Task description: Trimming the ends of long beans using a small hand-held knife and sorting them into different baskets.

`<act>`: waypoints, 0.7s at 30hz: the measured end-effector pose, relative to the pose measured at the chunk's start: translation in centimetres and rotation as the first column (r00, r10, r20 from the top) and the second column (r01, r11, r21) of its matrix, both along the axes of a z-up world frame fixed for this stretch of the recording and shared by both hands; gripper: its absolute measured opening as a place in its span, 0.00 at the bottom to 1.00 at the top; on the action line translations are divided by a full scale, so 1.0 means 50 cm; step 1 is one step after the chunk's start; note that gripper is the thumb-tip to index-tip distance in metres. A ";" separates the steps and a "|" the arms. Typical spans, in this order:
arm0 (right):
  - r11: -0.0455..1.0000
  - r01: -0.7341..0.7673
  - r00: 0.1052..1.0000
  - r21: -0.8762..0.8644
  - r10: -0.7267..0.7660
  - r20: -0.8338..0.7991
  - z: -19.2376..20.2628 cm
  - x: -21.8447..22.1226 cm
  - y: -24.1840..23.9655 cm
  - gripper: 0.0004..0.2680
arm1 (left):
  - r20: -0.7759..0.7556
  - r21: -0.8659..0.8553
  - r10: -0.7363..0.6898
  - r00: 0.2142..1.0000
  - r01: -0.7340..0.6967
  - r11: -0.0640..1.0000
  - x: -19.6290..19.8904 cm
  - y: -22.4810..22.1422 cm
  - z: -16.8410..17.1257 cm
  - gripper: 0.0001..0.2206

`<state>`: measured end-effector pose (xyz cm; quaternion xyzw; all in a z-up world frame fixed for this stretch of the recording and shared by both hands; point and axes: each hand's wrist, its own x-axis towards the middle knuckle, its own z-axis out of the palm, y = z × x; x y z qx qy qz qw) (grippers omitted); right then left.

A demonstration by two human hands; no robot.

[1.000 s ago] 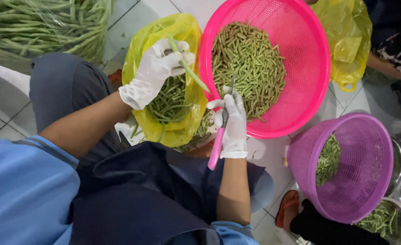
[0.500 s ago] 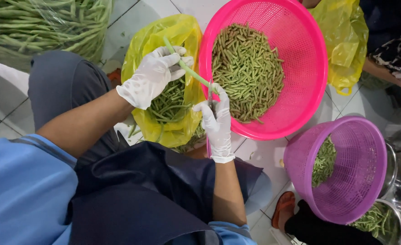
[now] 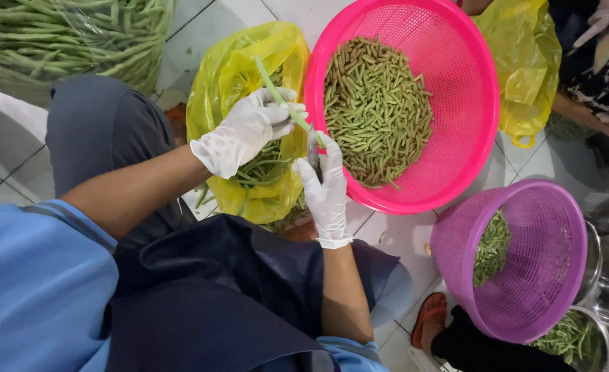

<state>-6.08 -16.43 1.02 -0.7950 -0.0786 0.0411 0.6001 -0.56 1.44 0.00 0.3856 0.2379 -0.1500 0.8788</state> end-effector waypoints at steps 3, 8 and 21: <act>0.984 0.042 0.997 0.176 -0.030 -0.070 -0.007 -0.004 0.013 0.19 | 0.028 -0.025 0.015 0.999 -0.014 1.000 -0.004 -0.008 -0.011 0.11; 0.933 0.135 0.981 0.333 -0.078 -0.178 0.013 0.002 0.025 0.17 | 0.115 -0.025 0.052 0.992 -0.050 0.998 -0.006 -0.018 -0.005 0.13; 0.963 0.088 0.992 0.253 -0.063 -0.105 -0.006 -0.001 0.016 0.16 | 0.024 0.020 -0.049 0.998 0.049 0.999 -0.002 -0.012 0.023 0.10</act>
